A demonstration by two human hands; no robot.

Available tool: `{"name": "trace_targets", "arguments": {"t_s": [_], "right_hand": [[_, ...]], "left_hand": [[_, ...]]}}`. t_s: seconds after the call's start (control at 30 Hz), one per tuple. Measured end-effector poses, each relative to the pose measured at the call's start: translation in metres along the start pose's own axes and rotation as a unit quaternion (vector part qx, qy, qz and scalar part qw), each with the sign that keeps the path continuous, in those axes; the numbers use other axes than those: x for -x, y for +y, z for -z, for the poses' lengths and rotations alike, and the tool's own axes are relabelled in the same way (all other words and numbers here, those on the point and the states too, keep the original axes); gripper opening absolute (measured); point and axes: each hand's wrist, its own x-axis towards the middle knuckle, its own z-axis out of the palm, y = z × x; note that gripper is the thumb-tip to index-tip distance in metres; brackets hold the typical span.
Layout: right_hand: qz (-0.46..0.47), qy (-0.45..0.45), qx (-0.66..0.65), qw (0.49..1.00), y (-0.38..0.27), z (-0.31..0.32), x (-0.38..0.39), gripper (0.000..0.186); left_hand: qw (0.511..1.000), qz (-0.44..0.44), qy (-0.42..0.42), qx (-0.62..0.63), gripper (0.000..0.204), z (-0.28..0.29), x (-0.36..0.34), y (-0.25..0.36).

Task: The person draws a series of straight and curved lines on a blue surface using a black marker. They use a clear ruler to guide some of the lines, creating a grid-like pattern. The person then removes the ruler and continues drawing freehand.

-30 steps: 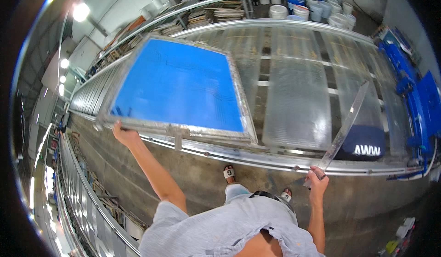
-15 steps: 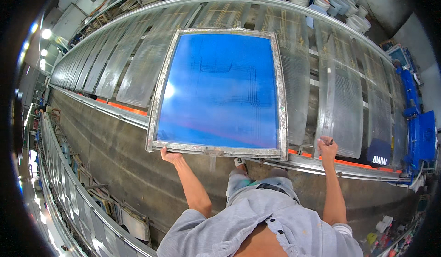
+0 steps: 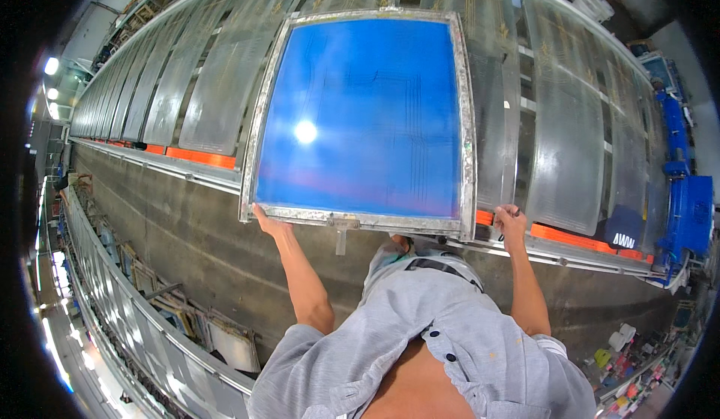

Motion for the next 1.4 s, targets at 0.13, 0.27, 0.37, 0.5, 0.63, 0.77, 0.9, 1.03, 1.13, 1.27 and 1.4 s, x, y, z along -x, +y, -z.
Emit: {"name": "trace_targets", "arguments": {"t_s": [0.13,0.27,0.37,0.5,0.63,0.77,0.9,1.03,1.13,1.27,1.4], "right_hand": [[0.02,0.021,0.049,0.998,0.018,0.002,-0.016,0.017],[0.04,0.026,0.087,0.995,0.035,-0.003,-0.023,0.019],[0.04,0.003,0.128,0.991,0.037,-0.025,-0.023,0.024],[0.117,0.07,0.245,0.96,0.057,-0.02,-0.038,0.026],[0.124,0.127,0.329,0.927,0.042,-0.029,-0.027,0.025],[0.118,0.223,0.458,0.853,0.032,-0.013,-0.022,0.021],[0.125,0.302,0.283,0.902,0.011,-0.029,0.007,0.021],[0.148,0.148,-0.01,0.978,-0.049,-0.164,0.082,0.032],[0.096,-0.072,0.112,0.986,-0.065,-0.266,0.154,0.037],[0.006,-0.243,0.048,0.969,-0.059,-0.364,0.206,0.021],[0.102,-0.237,-0.006,0.966,-0.056,-0.386,0.216,0.02]], "left_hand": [[0.963,-0.069,0.175,-0.191,0.053,-0.022,0.008,0.004],[0.943,-0.104,0.206,-0.24,0.054,-0.024,0.007,0.001],[0.949,-0.114,0.185,-0.227,0.055,-0.001,-0.011,0.005],[0.991,0.054,0.093,-0.081,0.051,0.001,-0.005,0.006],[0.989,0.134,0.069,-0.014,0.044,0.023,-0.016,0.02],[0.979,0.197,-0.002,-0.045,0.045,0.031,-0.016,0.028],[0.961,0.216,0.09,-0.149,0.045,0.017,0.003,0.056],[0.855,0.023,-0.037,-0.516,0.031,0.042,0.009,0.093],[0.753,-0.08,-0.334,-0.561,0.019,-0.01,0.048,0.119],[0.648,-0.013,-0.589,-0.483,0.016,-0.056,0.076,0.108],[0.601,0.082,-0.601,-0.521,0.025,-0.066,0.072,0.113]]}}
